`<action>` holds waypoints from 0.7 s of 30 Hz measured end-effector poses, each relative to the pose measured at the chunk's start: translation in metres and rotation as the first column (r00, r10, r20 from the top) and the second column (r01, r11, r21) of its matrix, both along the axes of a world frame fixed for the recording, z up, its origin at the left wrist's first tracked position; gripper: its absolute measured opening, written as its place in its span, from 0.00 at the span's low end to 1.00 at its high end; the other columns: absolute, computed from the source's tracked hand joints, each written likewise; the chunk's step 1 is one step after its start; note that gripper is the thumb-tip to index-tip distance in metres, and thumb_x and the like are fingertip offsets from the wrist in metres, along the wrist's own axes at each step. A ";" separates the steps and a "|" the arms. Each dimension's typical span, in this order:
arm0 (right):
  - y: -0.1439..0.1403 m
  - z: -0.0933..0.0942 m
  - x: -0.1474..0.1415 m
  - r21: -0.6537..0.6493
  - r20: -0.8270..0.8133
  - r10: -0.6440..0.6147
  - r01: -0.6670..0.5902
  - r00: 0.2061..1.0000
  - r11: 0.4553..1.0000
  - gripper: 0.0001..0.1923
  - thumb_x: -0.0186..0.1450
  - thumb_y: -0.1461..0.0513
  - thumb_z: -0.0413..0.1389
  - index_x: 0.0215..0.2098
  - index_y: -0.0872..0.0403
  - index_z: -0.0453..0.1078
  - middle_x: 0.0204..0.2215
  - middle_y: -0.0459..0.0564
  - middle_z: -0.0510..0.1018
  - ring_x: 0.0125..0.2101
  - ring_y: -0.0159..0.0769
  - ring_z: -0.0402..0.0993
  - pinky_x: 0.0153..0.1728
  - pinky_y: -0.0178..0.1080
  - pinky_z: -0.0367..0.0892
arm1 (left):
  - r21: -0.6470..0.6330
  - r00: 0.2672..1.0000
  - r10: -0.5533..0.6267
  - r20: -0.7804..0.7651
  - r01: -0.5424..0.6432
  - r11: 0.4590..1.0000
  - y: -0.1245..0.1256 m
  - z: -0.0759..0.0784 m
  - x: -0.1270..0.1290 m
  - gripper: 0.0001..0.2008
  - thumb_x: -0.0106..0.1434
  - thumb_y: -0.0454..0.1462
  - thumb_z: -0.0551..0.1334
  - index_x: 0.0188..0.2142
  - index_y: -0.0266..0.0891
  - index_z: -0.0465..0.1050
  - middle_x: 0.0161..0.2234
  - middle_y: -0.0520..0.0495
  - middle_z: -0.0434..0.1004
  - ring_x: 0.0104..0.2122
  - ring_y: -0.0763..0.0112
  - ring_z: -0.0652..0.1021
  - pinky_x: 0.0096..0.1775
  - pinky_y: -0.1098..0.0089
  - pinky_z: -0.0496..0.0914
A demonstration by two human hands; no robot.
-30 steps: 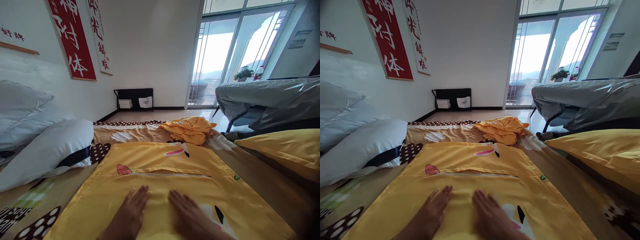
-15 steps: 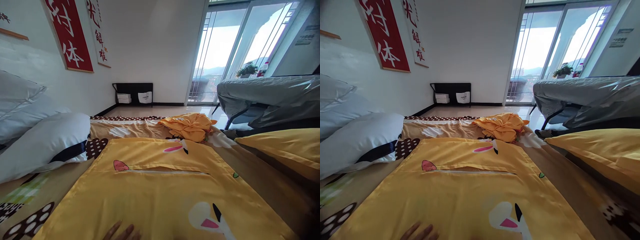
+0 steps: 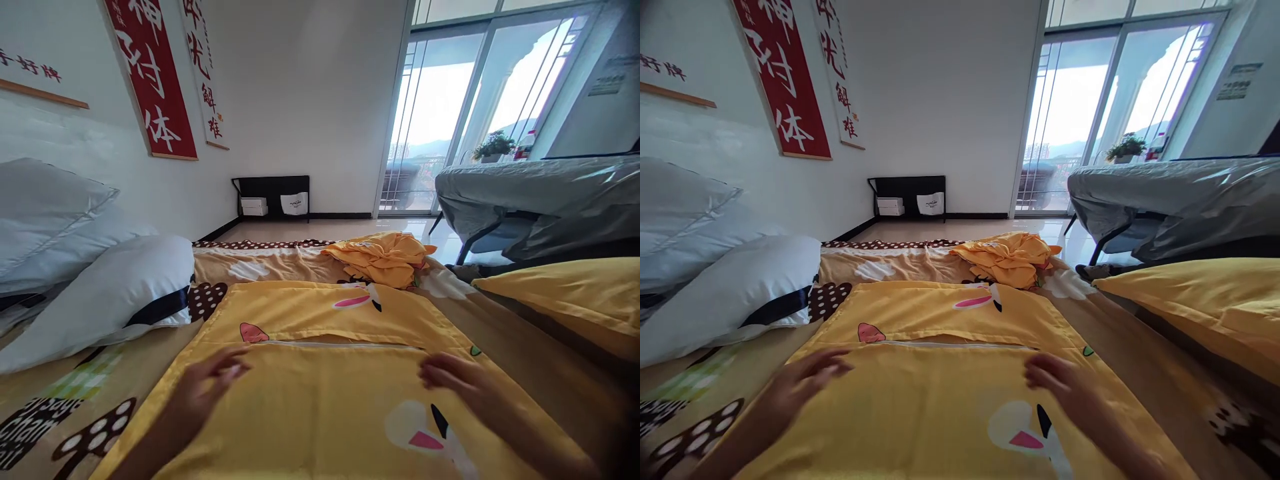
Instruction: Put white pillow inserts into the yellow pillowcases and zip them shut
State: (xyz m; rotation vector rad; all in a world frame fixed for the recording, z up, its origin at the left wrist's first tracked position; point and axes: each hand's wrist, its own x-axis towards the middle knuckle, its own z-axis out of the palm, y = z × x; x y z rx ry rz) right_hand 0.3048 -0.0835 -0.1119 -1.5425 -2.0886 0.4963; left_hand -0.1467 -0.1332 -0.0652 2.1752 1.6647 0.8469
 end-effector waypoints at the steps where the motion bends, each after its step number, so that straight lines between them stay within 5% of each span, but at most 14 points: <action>1: 0.007 0.002 -0.032 -0.015 0.009 -0.025 0.025 1.000 1.000 0.23 0.65 0.53 0.41 0.42 0.50 0.75 0.40 0.56 0.80 0.40 0.45 0.77 0.44 0.45 0.72 | -0.027 0.997 -0.074 -0.005 0.074 0.997 0.017 0.003 0.028 0.19 0.67 0.38 0.50 0.54 0.41 0.68 0.48 0.45 0.76 0.47 0.66 0.76 0.49 0.63 0.71; 3: 0.011 -0.003 -0.097 0.013 0.109 0.049 -0.051 0.993 0.999 0.27 0.62 0.56 0.44 0.56 0.56 0.67 0.53 0.58 0.72 0.52 0.47 0.69 0.53 0.50 0.64 | -0.053 0.963 -0.257 -0.082 0.253 0.966 0.046 0.003 0.085 0.23 0.65 0.36 0.50 0.59 0.38 0.64 0.57 0.42 0.68 0.57 0.64 0.68 0.58 0.61 0.63; 5: 0.005 -0.017 -0.149 0.034 0.194 0.340 -0.353 0.920 0.935 0.30 0.60 0.58 0.48 0.61 0.54 0.60 0.61 0.53 0.62 0.59 0.46 0.60 0.59 0.49 0.57 | -0.047 0.907 -0.382 -0.176 0.380 0.924 0.066 -0.009 0.128 0.24 0.68 0.38 0.47 0.62 0.34 0.58 0.62 0.40 0.60 0.61 0.64 0.62 0.61 0.59 0.58; 8: -0.003 -0.036 -0.173 0.073 0.209 0.500 -0.523 0.840 0.849 0.26 0.64 0.60 0.46 0.61 0.43 0.60 0.60 0.43 0.65 0.60 0.39 0.59 0.62 0.46 0.50 | -0.077 0.821 -0.518 -0.240 0.515 0.854 0.081 -0.040 0.142 0.27 0.70 0.46 0.45 0.65 0.37 0.51 0.64 0.43 0.54 0.63 0.66 0.57 0.62 0.59 0.54; 13: 0.015 -0.045 -0.085 -0.025 0.304 0.320 -0.329 0.897 0.944 0.28 0.69 0.51 0.42 0.66 0.45 0.50 0.65 0.48 0.53 0.64 0.41 0.47 0.62 0.53 0.47 | -0.143 0.828 -0.481 -0.289 0.459 0.877 0.088 -0.080 0.098 0.27 0.70 0.49 0.43 0.66 0.45 0.47 0.66 0.47 0.49 0.65 0.64 0.52 0.63 0.55 0.51; 16: 0.024 -0.055 -0.012 -0.012 0.379 0.090 -0.092 0.921 0.996 0.28 0.70 0.49 0.37 0.67 0.44 0.44 0.66 0.47 0.46 0.65 0.40 0.42 0.62 0.54 0.45 | -0.176 0.819 -0.480 -0.313 0.447 0.877 0.088 -0.085 0.089 0.27 0.70 0.49 0.42 0.66 0.48 0.46 0.67 0.47 0.44 0.65 0.62 0.50 0.63 0.52 0.49; 21: 0.022 -0.080 0.078 0.091 0.535 -0.149 0.119 0.832 0.989 0.32 0.68 0.46 0.37 0.68 0.46 0.44 0.66 0.46 0.49 0.65 0.40 0.42 0.62 0.53 0.44 | -0.215 0.814 -0.477 -0.333 0.427 0.878 0.086 -0.081 0.096 0.27 0.70 0.50 0.42 0.66 0.48 0.45 0.67 0.47 0.39 0.66 0.61 0.47 0.63 0.50 0.46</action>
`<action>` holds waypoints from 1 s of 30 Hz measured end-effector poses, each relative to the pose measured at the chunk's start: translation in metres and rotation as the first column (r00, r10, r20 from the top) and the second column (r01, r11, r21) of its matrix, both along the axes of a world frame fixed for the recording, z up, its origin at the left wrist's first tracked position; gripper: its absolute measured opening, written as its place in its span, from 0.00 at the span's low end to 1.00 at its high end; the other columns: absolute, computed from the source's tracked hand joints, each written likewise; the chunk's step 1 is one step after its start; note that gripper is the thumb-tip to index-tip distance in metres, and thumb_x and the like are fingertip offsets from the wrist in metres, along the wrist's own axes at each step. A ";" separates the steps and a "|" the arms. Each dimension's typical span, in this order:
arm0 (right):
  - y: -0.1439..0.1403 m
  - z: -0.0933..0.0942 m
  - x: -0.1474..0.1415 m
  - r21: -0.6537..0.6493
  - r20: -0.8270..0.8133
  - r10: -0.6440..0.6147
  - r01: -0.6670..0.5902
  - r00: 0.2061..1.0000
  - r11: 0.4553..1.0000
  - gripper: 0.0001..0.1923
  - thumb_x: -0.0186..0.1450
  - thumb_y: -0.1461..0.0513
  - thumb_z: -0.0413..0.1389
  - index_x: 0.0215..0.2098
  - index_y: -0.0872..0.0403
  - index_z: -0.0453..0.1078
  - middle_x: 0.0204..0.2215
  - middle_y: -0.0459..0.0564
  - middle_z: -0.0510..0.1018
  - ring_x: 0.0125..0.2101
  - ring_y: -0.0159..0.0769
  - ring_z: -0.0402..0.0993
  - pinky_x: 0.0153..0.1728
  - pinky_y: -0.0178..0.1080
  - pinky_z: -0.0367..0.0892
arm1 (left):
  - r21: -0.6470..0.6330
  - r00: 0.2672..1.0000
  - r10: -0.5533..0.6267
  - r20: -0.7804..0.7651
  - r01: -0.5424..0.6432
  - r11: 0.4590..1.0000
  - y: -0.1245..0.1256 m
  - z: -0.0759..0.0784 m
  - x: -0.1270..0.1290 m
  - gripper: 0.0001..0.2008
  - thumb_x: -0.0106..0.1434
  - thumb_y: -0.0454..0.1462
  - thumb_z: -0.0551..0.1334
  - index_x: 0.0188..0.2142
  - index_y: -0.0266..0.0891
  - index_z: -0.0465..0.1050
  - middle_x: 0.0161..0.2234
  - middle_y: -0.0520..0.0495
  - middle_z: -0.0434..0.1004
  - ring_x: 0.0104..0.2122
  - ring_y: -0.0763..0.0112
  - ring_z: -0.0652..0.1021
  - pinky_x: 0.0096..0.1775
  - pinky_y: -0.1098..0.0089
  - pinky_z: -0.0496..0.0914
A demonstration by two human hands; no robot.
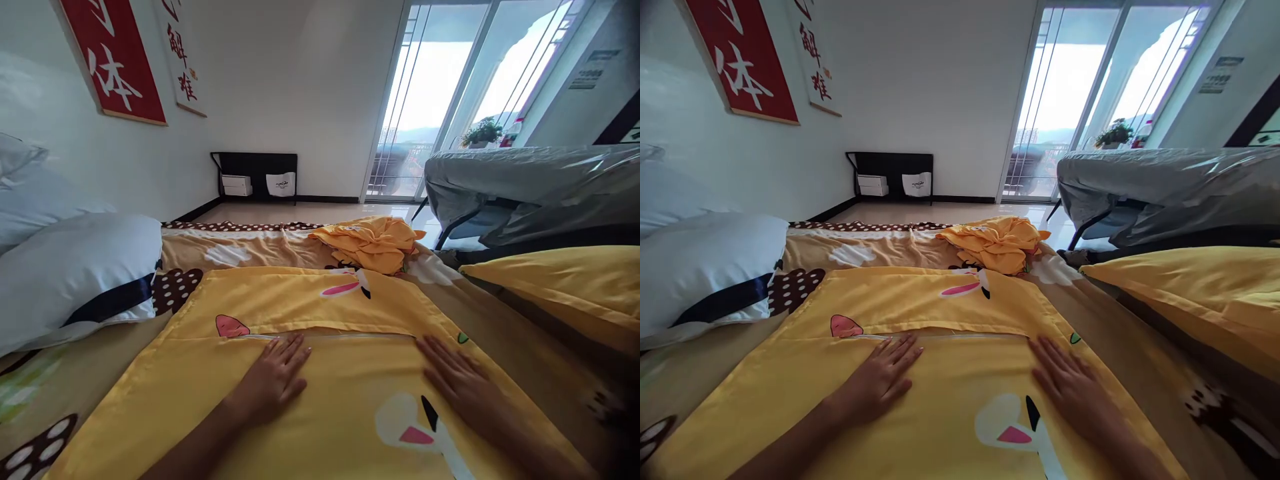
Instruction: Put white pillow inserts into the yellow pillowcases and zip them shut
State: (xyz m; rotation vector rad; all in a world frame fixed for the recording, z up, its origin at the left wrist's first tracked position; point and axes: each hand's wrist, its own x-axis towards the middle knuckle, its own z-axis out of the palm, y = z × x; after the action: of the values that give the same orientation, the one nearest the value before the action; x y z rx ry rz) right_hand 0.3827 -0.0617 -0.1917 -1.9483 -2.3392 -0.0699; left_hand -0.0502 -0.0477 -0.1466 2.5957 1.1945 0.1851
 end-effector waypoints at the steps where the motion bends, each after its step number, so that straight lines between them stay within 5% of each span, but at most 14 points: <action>1: 0.001 -0.002 0.012 0.033 0.028 -0.047 0.046 0.998 0.998 0.33 0.67 0.45 0.37 0.67 0.47 0.46 0.66 0.47 0.51 0.65 0.41 0.43 0.62 0.54 0.45 | -0.003 1.000 0.002 -0.005 -0.002 1.000 0.000 0.000 0.001 0.27 0.70 0.50 0.42 0.66 0.48 0.45 0.67 0.47 0.39 0.66 0.62 0.46 0.63 0.50 0.46; 4: 0.009 0.001 0.027 0.106 0.061 -0.190 0.183 0.980 0.978 0.34 0.66 0.46 0.37 0.64 0.54 0.55 0.63 0.55 0.57 0.64 0.48 0.48 0.59 0.57 0.50 | -0.006 1.000 0.013 -0.006 -0.013 1.000 0.000 0.000 0.000 0.28 0.70 0.51 0.42 0.66 0.49 0.46 0.68 0.48 0.39 0.66 0.62 0.46 0.63 0.51 0.46; 7: 0.014 0.014 -0.005 0.190 0.038 -0.205 0.194 0.978 0.962 0.31 0.66 0.51 0.37 0.60 0.59 0.62 0.61 0.61 0.60 0.63 0.52 0.49 0.57 0.60 0.51 | -0.006 1.000 0.019 -0.006 -0.019 1.000 -0.001 -0.001 0.000 0.28 0.70 0.51 0.42 0.66 0.48 0.46 0.67 0.48 0.40 0.66 0.62 0.46 0.63 0.51 0.46; 10: 0.001 0.025 -0.080 0.199 -0.060 -0.037 0.048 0.998 0.979 0.26 0.68 0.54 0.39 0.60 0.53 0.62 0.63 0.56 0.57 0.64 0.49 0.47 0.58 0.57 0.51 | 0.001 1.000 0.017 -0.010 -0.017 1.000 -0.001 -0.001 0.000 0.28 0.70 0.51 0.42 0.66 0.48 0.46 0.68 0.48 0.39 0.66 0.62 0.46 0.63 0.51 0.46; 13: -0.022 0.032 -0.154 0.027 -0.186 0.248 -0.247 0.951 0.969 0.27 0.70 0.53 0.40 0.64 0.49 0.55 0.65 0.51 0.54 0.64 0.42 0.47 0.61 0.51 0.51 | 0.009 0.999 0.024 -0.025 -0.024 1.000 -0.002 -0.001 0.001 0.27 0.70 0.50 0.42 0.66 0.50 0.45 0.68 0.49 0.39 0.66 0.62 0.47 0.63 0.51 0.47; 16: -0.034 0.038 -0.179 -0.080 -0.269 0.359 -0.392 0.894 0.916 0.28 0.70 0.51 0.40 0.66 0.48 0.49 0.65 0.48 0.51 0.65 0.39 0.45 0.63 0.48 0.47 | 0.023 0.998 0.040 -0.041 -0.039 0.999 -0.003 -0.001 0.002 0.27 0.70 0.50 0.42 0.66 0.51 0.45 0.68 0.49 0.38 0.66 0.63 0.47 0.63 0.52 0.47; 19: -0.026 0.034 -0.147 -0.098 -0.259 0.315 -0.349 0.913 0.932 0.27 0.70 0.49 0.39 0.66 0.43 0.48 0.66 0.45 0.50 0.65 0.38 0.44 0.63 0.50 0.46 | 0.032 0.998 0.040 -0.046 -0.039 0.999 -0.003 -0.002 0.001 0.27 0.70 0.50 0.42 0.66 0.50 0.45 0.68 0.50 0.38 0.66 0.63 0.46 0.63 0.52 0.47; 22: -0.010 0.020 -0.084 -0.050 -0.170 0.093 -0.103 0.981 0.993 0.29 0.70 0.48 0.37 0.67 0.46 0.47 0.66 0.47 0.50 0.65 0.40 0.43 0.62 0.54 0.45 | 0.014 0.998 0.037 -0.056 -0.036 0.999 -0.003 -0.002 0.000 0.28 0.70 0.51 0.42 0.66 0.49 0.45 0.67 0.50 0.38 0.66 0.64 0.46 0.63 0.52 0.46; 26: 0.008 0.004 -0.009 0.079 -0.038 -0.096 0.098 0.995 0.992 0.32 0.68 0.47 0.36 0.66 0.51 0.51 0.64 0.50 0.55 0.64 0.41 0.48 0.62 0.53 0.48 | 0.000 0.998 0.018 -0.055 -0.018 1.000 -0.004 -0.001 -0.001 0.28 0.70 0.51 0.42 0.66 0.49 0.46 0.67 0.50 0.39 0.66 0.65 0.46 0.64 0.54 0.46; 30: 0.019 -0.002 0.022 0.112 -0.022 -0.112 0.114 0.993 0.987 0.32 0.67 0.47 0.37 0.64 0.50 0.56 0.62 0.50 0.60 0.62 0.41 0.53 0.61 0.51 0.49 | -0.006 0.998 0.028 -0.048 -0.028 1.000 -0.005 0.001 -0.002 0.27 0.70 0.50 0.42 0.66 0.49 0.46 0.67 0.51 0.39 0.66 0.66 0.46 0.64 0.55 0.46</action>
State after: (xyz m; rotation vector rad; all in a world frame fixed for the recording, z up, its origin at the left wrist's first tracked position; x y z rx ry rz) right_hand 0.4048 -0.0431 -0.1934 -2.0174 -2.1623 -0.1914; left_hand -0.0519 -0.0529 -0.1452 2.5928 1.2460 0.1245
